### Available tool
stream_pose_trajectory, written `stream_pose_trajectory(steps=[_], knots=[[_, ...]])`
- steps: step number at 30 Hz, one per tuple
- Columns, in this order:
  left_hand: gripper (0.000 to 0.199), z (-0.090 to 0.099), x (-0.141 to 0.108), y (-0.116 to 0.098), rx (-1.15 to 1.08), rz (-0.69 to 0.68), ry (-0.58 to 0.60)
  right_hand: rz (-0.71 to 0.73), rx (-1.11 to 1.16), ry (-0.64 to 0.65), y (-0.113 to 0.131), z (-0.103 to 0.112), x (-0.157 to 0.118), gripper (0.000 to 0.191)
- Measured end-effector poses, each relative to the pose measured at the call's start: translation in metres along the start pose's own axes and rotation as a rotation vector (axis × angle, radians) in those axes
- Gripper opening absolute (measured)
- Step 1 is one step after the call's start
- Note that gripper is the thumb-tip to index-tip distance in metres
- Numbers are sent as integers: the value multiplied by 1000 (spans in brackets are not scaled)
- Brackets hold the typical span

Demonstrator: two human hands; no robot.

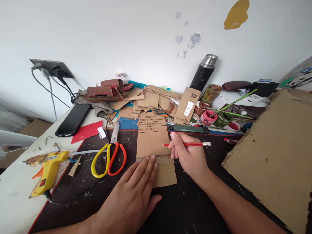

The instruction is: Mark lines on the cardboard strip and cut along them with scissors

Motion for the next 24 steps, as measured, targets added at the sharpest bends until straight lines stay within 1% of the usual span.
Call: stream_pose_trajectory(steps=[5,17,24], knots=[[59,-2,-2,1,-9,9,25,-11,0,1,0,0,0,58],[60,2,2,0,-12,24,0,-13,15,-11,1,1,0,59],[58,2,2,1,-11,16,-5,-32,24,-11,2,1,1,61]])
Point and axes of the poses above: each hand's wrist, its own x-axis towards the middle knuckle, its own z-axis out of the back of the hand, y = z × x, the point moved 6 cm from there along x, towards the middle knuckle, and after that the axes turned 2 degrees about -x, right-handed, at the moved point
